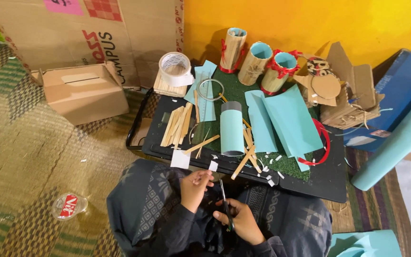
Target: Cutting small white adhesive squares and sticking them onto wooden sticks and a blue paper cylinder to assemble a craft project.
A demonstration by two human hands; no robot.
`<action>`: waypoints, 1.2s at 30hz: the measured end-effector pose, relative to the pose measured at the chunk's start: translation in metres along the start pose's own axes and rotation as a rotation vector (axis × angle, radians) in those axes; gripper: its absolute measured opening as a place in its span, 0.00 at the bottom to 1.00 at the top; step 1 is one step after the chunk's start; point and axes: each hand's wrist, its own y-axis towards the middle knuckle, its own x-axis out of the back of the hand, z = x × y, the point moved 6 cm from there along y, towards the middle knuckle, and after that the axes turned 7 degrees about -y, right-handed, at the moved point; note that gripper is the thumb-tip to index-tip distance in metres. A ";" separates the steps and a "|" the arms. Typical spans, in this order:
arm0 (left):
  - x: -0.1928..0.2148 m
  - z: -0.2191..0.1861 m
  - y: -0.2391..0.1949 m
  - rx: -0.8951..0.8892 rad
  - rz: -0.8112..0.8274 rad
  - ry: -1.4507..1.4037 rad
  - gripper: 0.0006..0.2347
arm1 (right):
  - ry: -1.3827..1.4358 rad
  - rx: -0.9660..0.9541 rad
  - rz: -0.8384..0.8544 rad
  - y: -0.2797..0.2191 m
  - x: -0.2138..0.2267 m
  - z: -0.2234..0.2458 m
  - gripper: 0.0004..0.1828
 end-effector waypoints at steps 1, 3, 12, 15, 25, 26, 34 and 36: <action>0.002 -0.001 -0.002 0.004 -0.004 -0.002 0.08 | -0.003 -0.005 0.003 0.002 -0.002 -0.003 0.25; -0.008 0.007 -0.008 0.172 0.183 -0.030 0.11 | 0.061 0.023 0.012 0.007 -0.005 -0.008 0.21; -0.018 0.024 -0.008 0.180 0.751 -0.244 0.06 | 0.655 0.035 0.445 0.006 -0.023 -0.031 0.24; -0.014 0.023 -0.005 0.157 0.669 -0.253 0.04 | 0.621 -0.013 0.498 0.003 -0.028 -0.027 0.29; 0.019 0.016 0.013 -0.185 0.157 0.524 0.24 | 0.361 -0.028 0.400 0.004 -0.020 -0.020 0.30; 0.017 0.009 0.008 -0.231 0.098 0.667 0.12 | 0.298 -0.056 0.234 0.007 -0.014 -0.019 0.24; 0.009 -0.017 -0.001 -0.237 0.092 0.223 0.05 | 0.189 -0.047 -0.103 0.009 -0.010 -0.004 0.14; 0.010 -0.025 -0.001 -0.242 0.011 0.169 0.07 | 0.160 -0.020 -0.156 0.008 -0.019 0.000 0.13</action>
